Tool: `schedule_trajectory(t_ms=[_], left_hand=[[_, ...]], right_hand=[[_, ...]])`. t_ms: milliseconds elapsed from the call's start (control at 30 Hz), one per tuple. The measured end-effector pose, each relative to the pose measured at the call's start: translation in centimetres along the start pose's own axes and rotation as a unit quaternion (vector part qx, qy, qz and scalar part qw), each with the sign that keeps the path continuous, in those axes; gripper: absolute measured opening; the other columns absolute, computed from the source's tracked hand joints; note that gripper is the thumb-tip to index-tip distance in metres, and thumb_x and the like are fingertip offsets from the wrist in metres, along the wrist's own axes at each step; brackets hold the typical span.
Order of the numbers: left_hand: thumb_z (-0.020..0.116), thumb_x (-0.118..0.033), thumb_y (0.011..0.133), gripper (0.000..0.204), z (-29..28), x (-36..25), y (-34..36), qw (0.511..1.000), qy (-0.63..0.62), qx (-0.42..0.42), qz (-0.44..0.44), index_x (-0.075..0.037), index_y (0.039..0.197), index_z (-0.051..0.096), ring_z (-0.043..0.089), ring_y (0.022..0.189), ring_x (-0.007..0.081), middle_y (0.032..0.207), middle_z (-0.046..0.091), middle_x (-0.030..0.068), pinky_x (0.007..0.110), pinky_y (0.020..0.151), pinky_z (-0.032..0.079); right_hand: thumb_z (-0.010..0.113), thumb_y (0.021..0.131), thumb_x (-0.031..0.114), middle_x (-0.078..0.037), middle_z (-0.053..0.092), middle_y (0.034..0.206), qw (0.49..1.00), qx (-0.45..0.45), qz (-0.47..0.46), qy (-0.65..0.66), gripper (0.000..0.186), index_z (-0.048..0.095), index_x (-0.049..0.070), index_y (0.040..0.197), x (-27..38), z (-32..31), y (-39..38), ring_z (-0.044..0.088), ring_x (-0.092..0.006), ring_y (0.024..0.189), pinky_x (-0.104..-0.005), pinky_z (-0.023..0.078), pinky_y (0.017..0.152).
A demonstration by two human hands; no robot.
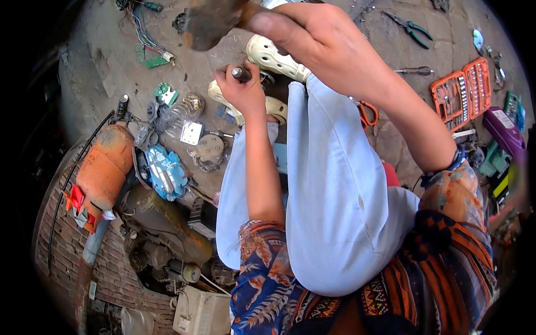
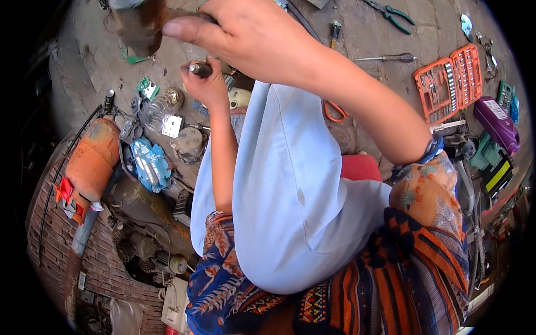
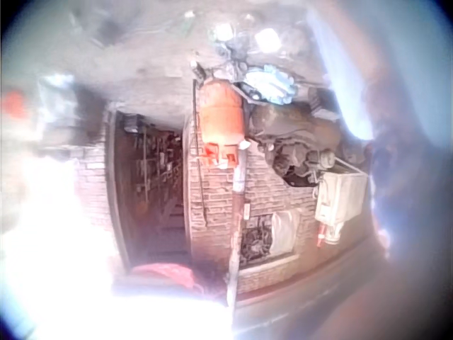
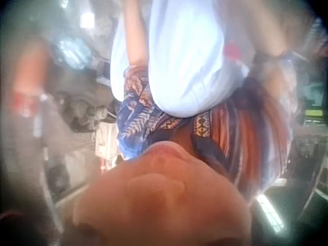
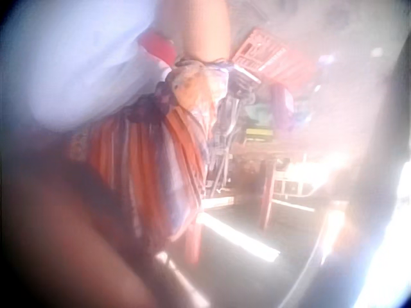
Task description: The person sits on the floor and uses a hammer to repeatedly strike a small cylindrical electronic component held in the left hand. The person continues striking the component throughout the clip, occasionally adjusting its position.
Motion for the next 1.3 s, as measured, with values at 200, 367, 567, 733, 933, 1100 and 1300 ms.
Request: schedule_trajectory(t_ms=[200, 367, 567, 733, 933, 1100, 1300], left_hand=[[0.071, -0.007, 0.073, 0.019, 0.2, -0.8, -0.4, 0.997, -0.073, -0.002, 0.014, -0.001, 0.088, 0.062, 0.056, 0.080, 0.0326, 0.101, 0.056, 0.0157, 0.035, 0.071, 0.046], [0.070, -0.006, 0.074, 0.018, -0.6, -0.6, -0.7, 0.998, -0.047, 0.003, 0.046, -0.002, 0.077, 0.054, 0.053, 0.075, 0.0292, 0.089, 0.052, 0.0124, 0.036, 0.066, 0.045], [0.070, -0.005, 0.074, 0.015, 0.1, -0.5, -0.3, 0.994, -0.108, 0.021, -0.015, -0.003, 0.079, 0.056, 0.054, 0.075, 0.0290, 0.088, 0.051, 0.0117, 0.037, 0.066, 0.045], [0.069, -0.004, 0.073, 0.017, -0.3, 0.0, -0.5, 0.992, -0.122, 0.024, -0.005, -0.003, 0.077, 0.053, 0.052, 0.074, 0.0302, 0.085, 0.050, 0.0118, 0.038, 0.068, 0.044], [0.069, -0.004, 0.075, 0.015, -1.1, -1.0, -0.5, 0.995, -0.096, 0.011, 0.006, -0.002, 0.081, 0.055, 0.052, 0.076, 0.0265, 0.088, 0.054, 0.0103, 0.035, 0.071, 0.045], [0.066, -0.010, 0.085, 0.018, -5.7, 8.9, -2.3, 0.950, -0.193, -0.093, -0.229, 0.000, 0.091, 0.052, 0.055, 0.065, 0.0159, 0.085, 0.057, 0.0049, 0.028, 0.062, 0.048], [0.055, -0.011, 0.092, 0.016, -11.2, 7.1, -1.8, 0.944, -0.218, -0.165, -0.183, 0.002, 0.086, 0.048, 0.056, 0.053, 0.0165, 0.075, 0.055, 0.0105, 0.027, 0.043, 0.049]], right_hand=[[0.049, 0.093, 0.045, -0.022, 0.053, 0.064, 0.976, 0.109, 0.153, -0.109, 0.051, 0.061, -0.003, 0.083, -5.1, 5.3, -2.5, 0.055, -0.0354, 0.060, -0.0423, 0.043, 0.057], [0.053, 0.091, 0.025, -0.014, 0.056, 0.068, 0.996, 0.016, 0.008, -0.086, 0.019, 0.068, 0.018, 0.101, 1.0, 1.0, -0.1, 0.057, -0.0324, 0.060, -0.0414, 0.045, 0.054], [0.055, 0.091, 0.040, -0.023, 0.057, 0.068, 0.955, 0.159, 0.215, -0.124, 0.045, 0.062, -0.005, 0.087, -5.7, 4.8, -4.1, 0.057, -0.0381, 0.065, -0.0437, 0.046, 0.061], [0.054, 0.091, 0.042, -0.021, 0.059, 0.067, 0.991, 0.025, 0.134, 0.009, 0.046, 0.064, -0.003, 0.085, -2.1, 2.4, -2.1, 0.060, -0.0356, 0.062, -0.0408, 0.046, 0.057], [0.053, 0.089, 0.046, -0.019, 0.061, 0.067, 0.978, 0.104, 0.158, -0.086, 0.047, 0.064, 0.001, 0.086, -4.5, 3.7, -5.1, 0.061, -0.0356, 0.062, -0.0430, 0.048, 0.057], [0.051, 0.091, 0.045, -0.019, 0.063, 0.071, 0.973, 0.133, 0.098, -0.159, 0.045, 0.065, 0.003, 0.085, -4.4, 4.8, -4.5, 0.062, -0.0346, 0.068, -0.0438, 0.050, 0.062], [0.042, 0.099, 0.042, 0.003, 0.043, 0.056, 0.953, -0.128, 0.254, 0.103, 0.046, 0.054, 0.003, 0.078, -6.3, -2.6, -5.5, 0.038, -0.0046, 0.050, -0.0217, 0.029, 0.045]])
Point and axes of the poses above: each hand's wrist, its own y-axis towards the middle knuckle, its own z-axis out of the palm, x = y × z, the point moved 10 cm from there along y, towards the middle knuckle
